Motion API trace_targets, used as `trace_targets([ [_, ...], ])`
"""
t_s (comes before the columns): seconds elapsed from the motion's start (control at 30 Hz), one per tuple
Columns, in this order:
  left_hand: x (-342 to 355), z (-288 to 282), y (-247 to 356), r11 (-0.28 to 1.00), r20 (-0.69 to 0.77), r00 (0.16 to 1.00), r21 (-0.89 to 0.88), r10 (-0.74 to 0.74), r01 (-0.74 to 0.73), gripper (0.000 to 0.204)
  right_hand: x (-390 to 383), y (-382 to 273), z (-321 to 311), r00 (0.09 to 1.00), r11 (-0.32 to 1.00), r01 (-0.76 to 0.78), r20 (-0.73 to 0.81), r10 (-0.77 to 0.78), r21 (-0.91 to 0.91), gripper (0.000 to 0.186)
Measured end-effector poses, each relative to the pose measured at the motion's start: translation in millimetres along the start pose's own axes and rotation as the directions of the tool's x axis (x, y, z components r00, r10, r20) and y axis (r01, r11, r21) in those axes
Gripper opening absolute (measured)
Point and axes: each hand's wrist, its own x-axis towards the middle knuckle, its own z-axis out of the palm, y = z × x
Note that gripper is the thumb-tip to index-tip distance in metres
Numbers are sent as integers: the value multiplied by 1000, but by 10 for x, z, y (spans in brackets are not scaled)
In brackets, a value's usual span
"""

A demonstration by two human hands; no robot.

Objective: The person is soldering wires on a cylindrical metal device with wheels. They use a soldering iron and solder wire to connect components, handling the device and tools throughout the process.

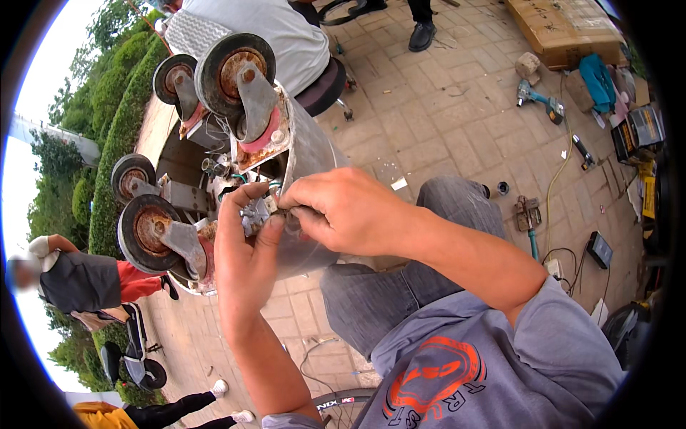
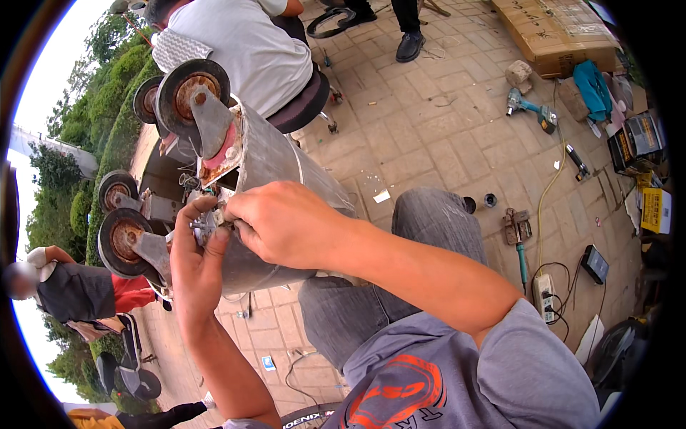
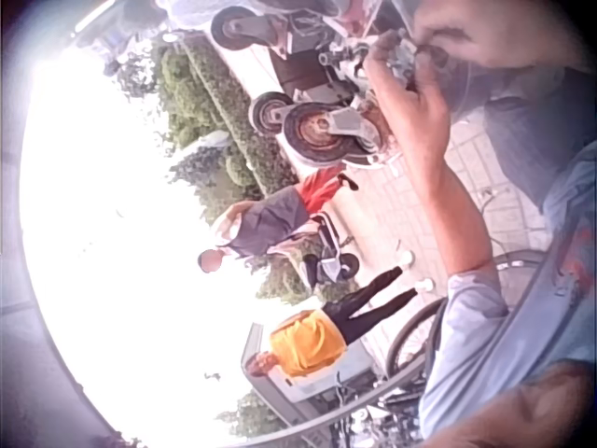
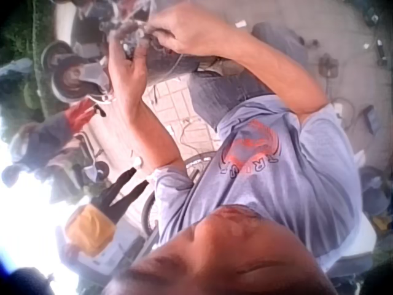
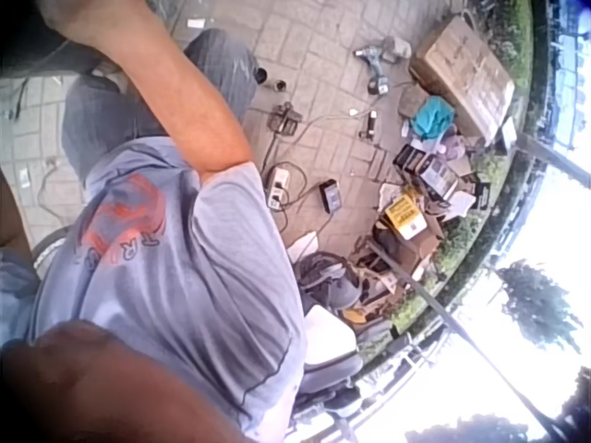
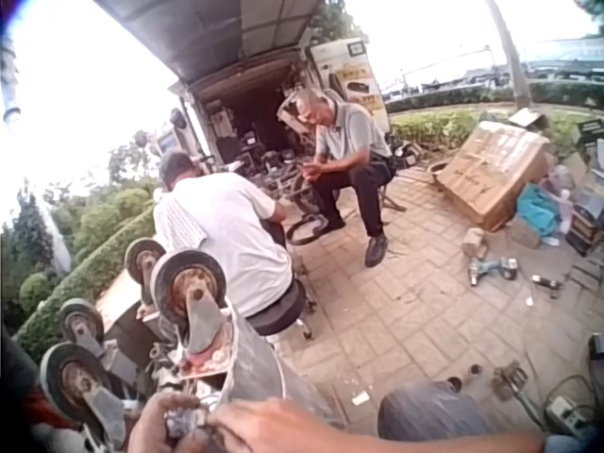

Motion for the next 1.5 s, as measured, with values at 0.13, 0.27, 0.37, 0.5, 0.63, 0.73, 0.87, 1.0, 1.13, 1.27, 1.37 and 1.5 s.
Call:
trace_targets([
  [0.13,1,9,9,1000,-7,1000,16,14,-14,37,19,-16,-2,1000,1000,-17,-16,16,-21,13],
  [0.27,-6,16,26,999,-15,1000,-26,-23,22,37,15,-43,-5,1000,999,-21,-5,21,-36,13],
  [0.37,-15,21,16,1000,-13,1000,-9,-19,18,38,-3,-42,3,1000,998,-14,-12,13,-57,14],
  [0.5,-7,0,14,997,-8,1000,72,20,-20,37,-8,-65,-5,1000,997,-24,-5,23,-72,14],
  [0.63,-6,23,19,1000,-18,1000,-20,-10,9,37,13,-60,3,999,998,-43,-18,42,-52,14],
  [0.73,-1,11,31,1000,-2,1000,22,4,-4,37,16,-56,5,995,995,-92,-33,93,36,13],
  [0.87,-13,11,63,999,-8,999,-25,-42,41,38,-1,-40,-23,988,984,-123,-79,134,128,16],
  [1.0,-15,3,74,998,5,998,-9,-57,57,39,-70,-25,-61,996,997,-79,-46,79,6,19],
  [1.13,-12,4,138,996,10,996,44,-83,83,41,-69,-124,-79,903,842,-415,48,426,345,19],
  [1.27,-25,34,69,987,-7,994,-122,-108,106,45,-31,-173,-87,914,859,-402,78,399,316,20],
  [1.37,-39,116,120,980,-51,991,-162,-126,116,47,8,-164,-76,906,843,-421,108,410,334,20],
  [1.5,-6,141,28,998,-82,995,-10,-59,58,45,6,-116,-90,879,773,-474,174,445,422,20],
])
